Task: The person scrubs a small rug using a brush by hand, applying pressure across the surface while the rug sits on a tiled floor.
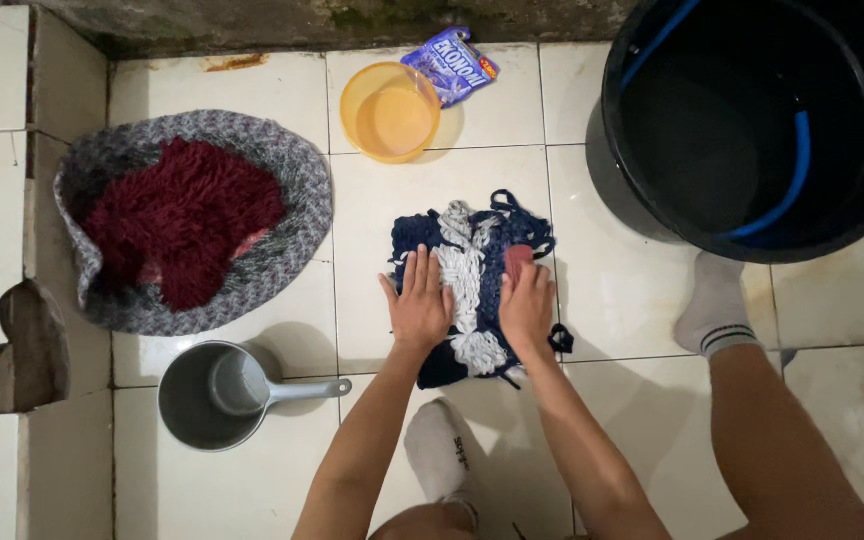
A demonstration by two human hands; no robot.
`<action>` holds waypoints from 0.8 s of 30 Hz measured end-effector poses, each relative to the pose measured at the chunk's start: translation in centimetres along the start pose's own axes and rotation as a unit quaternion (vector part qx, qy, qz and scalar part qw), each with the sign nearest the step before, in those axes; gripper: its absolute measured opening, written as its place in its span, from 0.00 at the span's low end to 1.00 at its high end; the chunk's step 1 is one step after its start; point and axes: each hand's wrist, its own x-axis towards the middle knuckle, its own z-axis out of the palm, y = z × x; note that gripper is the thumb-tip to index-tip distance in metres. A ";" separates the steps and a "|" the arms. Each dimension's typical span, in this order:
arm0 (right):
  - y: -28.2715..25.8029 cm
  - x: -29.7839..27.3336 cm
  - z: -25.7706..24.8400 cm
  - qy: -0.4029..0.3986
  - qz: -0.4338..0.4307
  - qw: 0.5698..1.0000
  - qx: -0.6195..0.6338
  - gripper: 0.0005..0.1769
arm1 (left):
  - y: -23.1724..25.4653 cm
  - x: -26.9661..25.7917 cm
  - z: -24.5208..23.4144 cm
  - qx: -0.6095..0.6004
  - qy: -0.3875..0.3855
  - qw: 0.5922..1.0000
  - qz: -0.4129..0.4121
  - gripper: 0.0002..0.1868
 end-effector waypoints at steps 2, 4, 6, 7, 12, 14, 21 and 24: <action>-1.4 -1.5 0.8 -0.007 -0.044 0.998 0.050 0.21 | -0.1 -0.3 0.4 0.041 -0.004 0.999 0.016 0.33; -2.6 -2.8 1.0 -0.019 -0.100 0.991 0.083 0.22 | 0.1 -0.2 0.9 0.106 -0.016 0.993 0.048 0.35; -2.9 -3.9 0.2 -0.037 -0.164 0.981 0.099 0.25 | 0.2 -0.9 0.9 0.037 -0.041 0.996 0.072 0.35; -2.8 -3.5 -0.2 -0.054 -0.124 0.989 0.064 0.25 | 0.2 -0.9 0.7 0.004 -0.052 0.995 0.084 0.35; 1.0 -1.2 -2.2 -0.019 0.003 1.000 -0.012 0.21 | 0.5 -1.1 -0.6 -0.020 -0.036 0.998 0.056 0.33; 1.3 -1.5 -1.8 -0.015 0.011 1.000 -0.023 0.21 | 0.6 -1.1 -0.7 -0.019 -0.029 0.998 0.054 0.33; -1.6 -5.7 0.7 -0.035 -0.134 0.989 0.060 0.23 | 0.4 -1.3 -0.3 -0.026 -0.033 0.998 0.051 0.31; 0.0 -4.2 -0.6 -0.067 -0.048 0.995 -0.055 0.17 | 0.4 -1.3 -0.5 -0.023 -0.030 0.998 0.056 0.31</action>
